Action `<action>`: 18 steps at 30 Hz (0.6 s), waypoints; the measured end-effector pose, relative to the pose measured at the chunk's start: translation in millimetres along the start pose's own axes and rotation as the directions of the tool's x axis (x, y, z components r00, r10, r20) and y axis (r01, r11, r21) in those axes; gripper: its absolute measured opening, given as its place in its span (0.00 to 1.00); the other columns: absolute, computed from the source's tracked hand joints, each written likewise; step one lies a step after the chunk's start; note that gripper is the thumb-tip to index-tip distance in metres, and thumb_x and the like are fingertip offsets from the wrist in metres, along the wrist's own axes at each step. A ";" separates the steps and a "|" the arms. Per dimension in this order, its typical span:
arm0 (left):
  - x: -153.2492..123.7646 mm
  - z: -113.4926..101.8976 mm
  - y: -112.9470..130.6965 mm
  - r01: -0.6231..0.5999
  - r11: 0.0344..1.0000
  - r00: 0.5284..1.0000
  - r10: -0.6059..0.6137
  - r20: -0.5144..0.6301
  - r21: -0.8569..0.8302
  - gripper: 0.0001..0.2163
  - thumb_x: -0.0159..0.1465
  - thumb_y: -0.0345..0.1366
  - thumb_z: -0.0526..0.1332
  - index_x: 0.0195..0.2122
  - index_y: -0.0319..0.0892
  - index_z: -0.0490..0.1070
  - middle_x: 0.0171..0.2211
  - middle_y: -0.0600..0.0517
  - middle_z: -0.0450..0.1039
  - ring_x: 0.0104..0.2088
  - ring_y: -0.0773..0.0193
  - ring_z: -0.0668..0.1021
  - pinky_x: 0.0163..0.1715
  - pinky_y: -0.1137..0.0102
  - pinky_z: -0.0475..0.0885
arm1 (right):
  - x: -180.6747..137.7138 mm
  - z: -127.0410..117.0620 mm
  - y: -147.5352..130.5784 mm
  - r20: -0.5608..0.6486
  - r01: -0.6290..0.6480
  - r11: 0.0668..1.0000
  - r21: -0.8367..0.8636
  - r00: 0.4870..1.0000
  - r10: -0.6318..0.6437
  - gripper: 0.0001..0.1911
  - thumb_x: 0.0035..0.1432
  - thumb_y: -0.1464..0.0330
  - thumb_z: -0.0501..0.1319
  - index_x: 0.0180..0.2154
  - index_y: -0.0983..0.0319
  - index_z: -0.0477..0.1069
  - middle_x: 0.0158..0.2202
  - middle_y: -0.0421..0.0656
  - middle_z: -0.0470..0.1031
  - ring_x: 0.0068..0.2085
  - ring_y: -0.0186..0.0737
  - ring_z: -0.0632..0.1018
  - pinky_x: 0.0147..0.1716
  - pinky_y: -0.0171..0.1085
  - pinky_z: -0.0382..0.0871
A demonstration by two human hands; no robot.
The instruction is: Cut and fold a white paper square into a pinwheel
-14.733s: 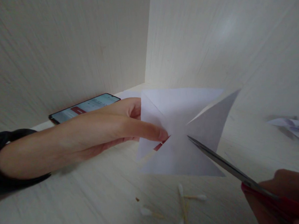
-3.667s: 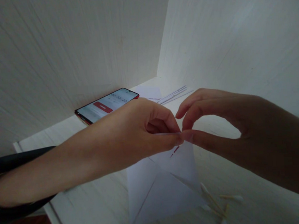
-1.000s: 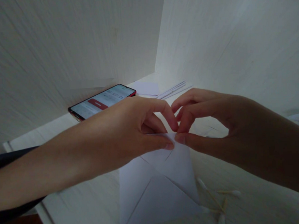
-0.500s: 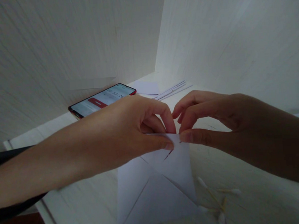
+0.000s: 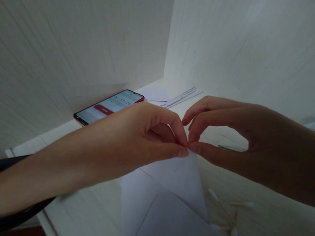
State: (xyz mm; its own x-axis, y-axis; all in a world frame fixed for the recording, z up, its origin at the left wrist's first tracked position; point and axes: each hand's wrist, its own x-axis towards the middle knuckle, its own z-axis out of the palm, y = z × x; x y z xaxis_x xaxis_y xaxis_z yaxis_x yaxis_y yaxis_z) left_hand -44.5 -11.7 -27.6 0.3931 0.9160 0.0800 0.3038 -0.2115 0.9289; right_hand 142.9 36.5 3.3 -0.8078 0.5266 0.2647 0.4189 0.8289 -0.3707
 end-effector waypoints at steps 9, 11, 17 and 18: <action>0.0 -1.9 2.6 0.103 0.992 0.994 -0.100 0.037 -0.079 0.05 0.58 0.31 0.59 0.30 0.42 0.74 0.30 0.57 0.78 0.33 0.67 0.79 0.30 0.79 0.71 | -2.2 -3.1 -0.4 0.082 0.046 0.998 -0.040 0.996 -0.043 0.03 0.55 0.68 0.60 0.31 0.54 0.72 0.41 0.38 0.73 0.41 0.38 0.75 0.37 0.35 0.75; -0.5 -2.5 3.8 0.125 0.986 0.991 -0.118 0.064 -0.115 0.04 0.59 0.31 0.59 0.31 0.41 0.74 0.31 0.55 0.78 0.34 0.66 0.79 0.32 0.78 0.71 | -2.7 -3.1 0.4 0.076 0.071 0.997 -0.028 0.995 -0.069 0.03 0.56 0.67 0.60 0.31 0.54 0.72 0.41 0.38 0.74 0.41 0.38 0.76 0.35 0.34 0.75; -3.7 -6.3 8.2 0.118 0.991 0.987 -0.110 0.115 -0.064 0.05 0.61 0.33 0.58 0.32 0.42 0.74 0.29 0.57 0.74 0.30 0.70 0.75 0.27 0.80 0.68 | -4.3 0.2 -7.8 -0.048 0.014 0.999 -0.046 0.999 -0.016 0.03 0.53 0.69 0.63 0.29 0.55 0.71 0.40 0.37 0.73 0.42 0.40 0.75 0.39 0.35 0.74; -3.7 -7.0 8.4 0.120 0.991 0.988 -0.112 0.108 -0.061 0.05 0.61 0.33 0.58 0.31 0.41 0.74 0.27 0.57 0.73 0.29 0.71 0.73 0.26 0.81 0.66 | -4.6 0.0 -8.2 -0.050 0.042 0.997 -0.065 0.998 -0.046 0.02 0.53 0.68 0.64 0.30 0.54 0.71 0.40 0.37 0.73 0.43 0.41 0.75 0.38 0.35 0.74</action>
State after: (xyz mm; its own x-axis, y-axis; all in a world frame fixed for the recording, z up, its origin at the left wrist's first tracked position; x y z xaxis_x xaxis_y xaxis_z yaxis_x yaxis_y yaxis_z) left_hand -49.5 -14.5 -17.6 0.4479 0.8918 -0.0645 0.2947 -0.0791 0.9523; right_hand 143.2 27.3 5.1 -0.8045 0.4970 0.3253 0.4105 0.8610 -0.3002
